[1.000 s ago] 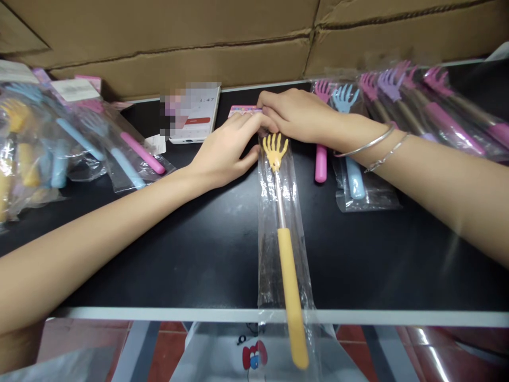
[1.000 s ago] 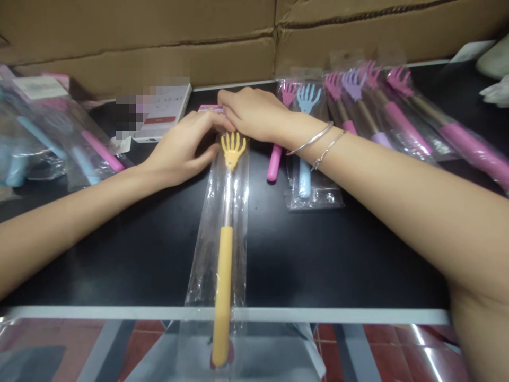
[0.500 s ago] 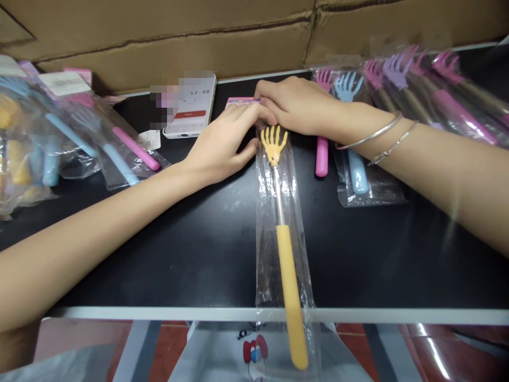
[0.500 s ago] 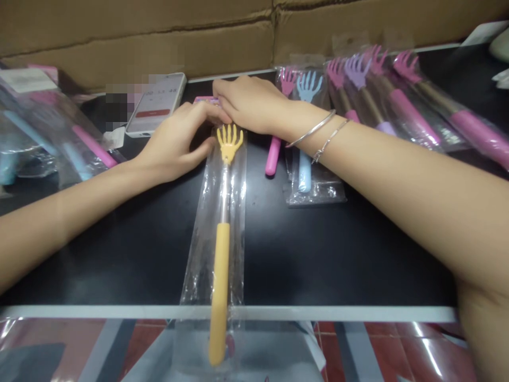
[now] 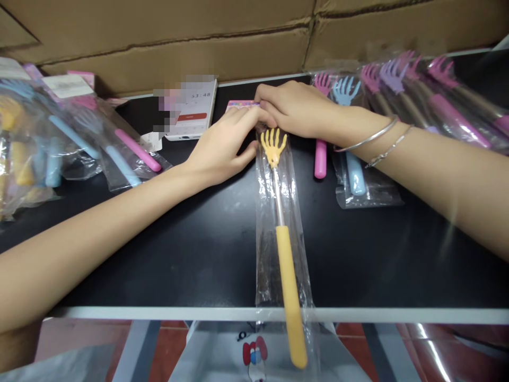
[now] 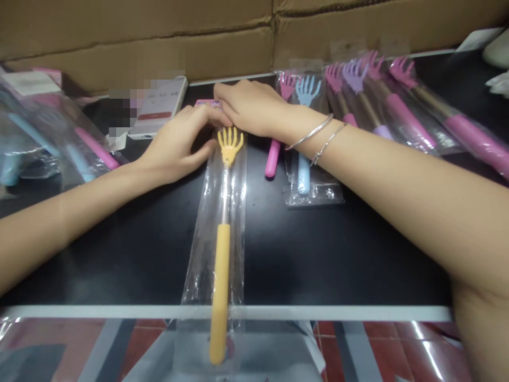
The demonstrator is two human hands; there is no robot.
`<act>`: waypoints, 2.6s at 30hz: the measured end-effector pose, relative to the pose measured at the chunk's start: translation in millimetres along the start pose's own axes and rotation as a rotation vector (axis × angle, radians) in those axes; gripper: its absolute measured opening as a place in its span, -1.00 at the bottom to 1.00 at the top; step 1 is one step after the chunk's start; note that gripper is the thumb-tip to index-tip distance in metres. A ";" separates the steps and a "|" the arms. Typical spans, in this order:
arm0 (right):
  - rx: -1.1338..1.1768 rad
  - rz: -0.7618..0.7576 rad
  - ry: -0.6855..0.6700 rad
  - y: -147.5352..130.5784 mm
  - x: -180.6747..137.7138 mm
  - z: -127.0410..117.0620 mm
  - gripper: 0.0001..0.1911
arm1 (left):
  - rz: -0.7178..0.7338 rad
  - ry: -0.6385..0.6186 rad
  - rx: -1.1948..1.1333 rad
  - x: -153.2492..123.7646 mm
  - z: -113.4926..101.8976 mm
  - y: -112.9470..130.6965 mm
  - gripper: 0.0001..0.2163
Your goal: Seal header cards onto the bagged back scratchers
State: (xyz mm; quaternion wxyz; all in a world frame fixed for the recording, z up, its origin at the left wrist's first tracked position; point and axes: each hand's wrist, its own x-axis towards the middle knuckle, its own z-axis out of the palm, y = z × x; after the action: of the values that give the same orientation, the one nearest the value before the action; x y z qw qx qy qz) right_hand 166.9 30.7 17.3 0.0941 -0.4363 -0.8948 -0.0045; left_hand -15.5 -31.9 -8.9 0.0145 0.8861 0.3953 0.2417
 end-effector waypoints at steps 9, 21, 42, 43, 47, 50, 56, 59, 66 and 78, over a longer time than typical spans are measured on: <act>-0.001 0.024 -0.026 -0.2 0.6 -2.0 -0.60 | 0.019 0.009 0.030 -0.3 0.9 -1.2 -0.60; -0.019 0.014 -0.028 1.6 1.4 -0.2 -0.59 | -0.002 -0.013 0.037 -1.1 -0.3 -0.1 -0.57; -0.063 -0.008 0.003 -1.4 -0.2 -1.5 -0.57 | 0.008 -0.002 -0.010 -0.2 -0.1 -0.5 -0.67; -0.065 -0.008 0.006 -1.2 -0.1 -1.1 -0.56 | 0.006 -0.002 -0.018 -0.2 -0.1 -0.5 -0.68; -0.069 0.000 0.021 0.5 0.8 1.2 -0.55 | -0.033 -0.030 -0.039 -0.2 -1.0 0.9 -0.71; -0.070 0.008 0.031 0.9 0.4 1.9 -0.55 | -0.042 -0.040 -0.033 0.1 -2.5 2.6 -0.73; -0.066 0.021 0.030 -1.2 0.0 0.2 -0.53 | -0.014 -0.057 -0.016 1.3 -5.7 3.5 -0.73; -0.057 0.007 -0.005 -0.9 1.5 -0.9 -0.52 | -0.020 -0.063 -0.026 1.9 -6.2 2.7 -0.75; -0.038 0.006 -0.003 0.2 2.1 -0.8 -0.52 | -0.043 -0.079 -0.031 1.9 -6.5 3.5 -0.73; -0.063 0.018 -0.014 -2.2 1.6 -1.1 -0.50 | -0.017 -0.044 0.019 2.5 -7.0 6.7 -0.64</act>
State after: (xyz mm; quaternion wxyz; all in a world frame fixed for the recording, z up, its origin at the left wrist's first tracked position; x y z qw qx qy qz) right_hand 164.4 30.5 18.8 0.0742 -0.4472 -0.8909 -0.0286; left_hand -12.5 -35.9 -0.2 0.0170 0.8878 0.4048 0.2184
